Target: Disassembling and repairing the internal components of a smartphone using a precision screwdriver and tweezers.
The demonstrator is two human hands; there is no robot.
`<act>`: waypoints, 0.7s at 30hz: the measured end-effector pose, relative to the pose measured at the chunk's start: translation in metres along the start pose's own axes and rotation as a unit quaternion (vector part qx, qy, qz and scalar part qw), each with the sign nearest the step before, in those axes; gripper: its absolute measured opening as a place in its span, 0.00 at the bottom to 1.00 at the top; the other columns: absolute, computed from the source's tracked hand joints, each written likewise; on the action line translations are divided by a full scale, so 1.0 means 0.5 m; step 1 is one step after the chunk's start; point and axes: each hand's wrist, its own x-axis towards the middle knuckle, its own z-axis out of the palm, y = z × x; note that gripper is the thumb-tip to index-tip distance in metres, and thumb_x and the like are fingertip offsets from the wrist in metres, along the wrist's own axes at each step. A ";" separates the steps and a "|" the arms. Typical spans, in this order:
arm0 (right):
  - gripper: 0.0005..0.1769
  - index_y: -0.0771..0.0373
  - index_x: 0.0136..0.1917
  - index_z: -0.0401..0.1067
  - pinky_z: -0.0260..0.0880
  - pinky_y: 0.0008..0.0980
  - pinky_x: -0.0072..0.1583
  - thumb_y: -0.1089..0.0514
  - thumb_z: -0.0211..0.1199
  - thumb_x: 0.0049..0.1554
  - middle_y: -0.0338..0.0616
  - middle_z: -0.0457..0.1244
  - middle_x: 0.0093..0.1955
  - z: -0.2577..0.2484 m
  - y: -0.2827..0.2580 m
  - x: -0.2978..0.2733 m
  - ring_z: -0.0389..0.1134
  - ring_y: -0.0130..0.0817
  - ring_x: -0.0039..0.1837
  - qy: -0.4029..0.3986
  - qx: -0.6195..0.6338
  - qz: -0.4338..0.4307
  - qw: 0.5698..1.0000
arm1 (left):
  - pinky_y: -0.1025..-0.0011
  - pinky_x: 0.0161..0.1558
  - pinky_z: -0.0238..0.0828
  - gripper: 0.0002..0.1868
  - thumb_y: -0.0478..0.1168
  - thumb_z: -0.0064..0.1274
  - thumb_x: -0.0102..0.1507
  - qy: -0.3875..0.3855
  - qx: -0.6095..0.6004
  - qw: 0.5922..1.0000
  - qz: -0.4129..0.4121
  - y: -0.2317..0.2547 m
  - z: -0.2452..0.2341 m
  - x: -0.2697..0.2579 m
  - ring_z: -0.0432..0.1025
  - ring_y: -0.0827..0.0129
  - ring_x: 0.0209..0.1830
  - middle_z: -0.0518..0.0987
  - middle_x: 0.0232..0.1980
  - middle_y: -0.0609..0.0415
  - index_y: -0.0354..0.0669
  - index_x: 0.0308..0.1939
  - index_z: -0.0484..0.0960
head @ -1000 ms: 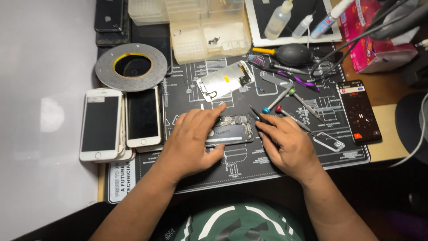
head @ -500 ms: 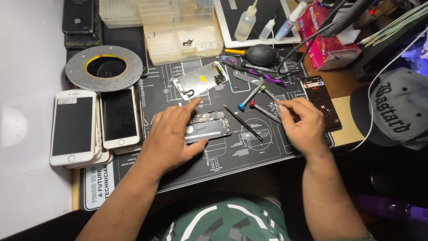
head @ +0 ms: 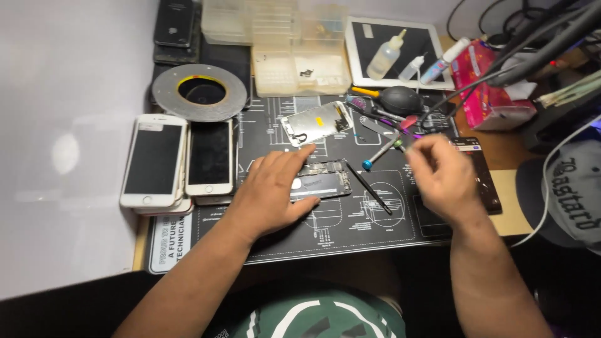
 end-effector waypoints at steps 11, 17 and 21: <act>0.08 0.64 0.58 0.55 0.80 0.23 0.50 0.66 0.51 0.67 0.57 0.66 0.52 0.202 -0.019 0.304 0.74 0.35 0.49 0.028 0.449 0.029 0.892 | 0.58 0.60 0.62 0.38 0.56 0.63 0.56 -0.006 0.007 1.000 -0.003 0.018 -0.019 0.002 0.70 0.56 0.58 0.79 0.55 0.52 0.49 0.67 0.70; 0.10 0.67 0.60 0.60 0.80 0.24 0.52 0.63 0.55 0.68 0.57 0.69 0.53 0.251 0.003 0.290 0.74 0.33 0.52 0.027 0.408 -0.001 0.912 | 0.58 0.61 0.62 0.40 0.54 0.63 0.54 -0.019 -0.007 1.000 -0.012 0.018 -0.019 0.007 0.72 0.53 0.59 0.80 0.53 0.49 0.49 0.68 0.70; 0.08 0.66 0.60 0.60 0.80 0.27 0.53 0.63 0.53 0.68 0.57 0.70 0.52 0.257 -0.006 0.294 0.75 0.35 0.53 0.030 0.396 -0.013 0.918 | 0.56 0.62 0.60 0.39 0.54 0.62 0.55 -0.031 -0.009 0.999 -0.021 0.019 -0.026 0.009 0.71 0.53 0.61 0.79 0.53 0.50 0.50 0.69 0.68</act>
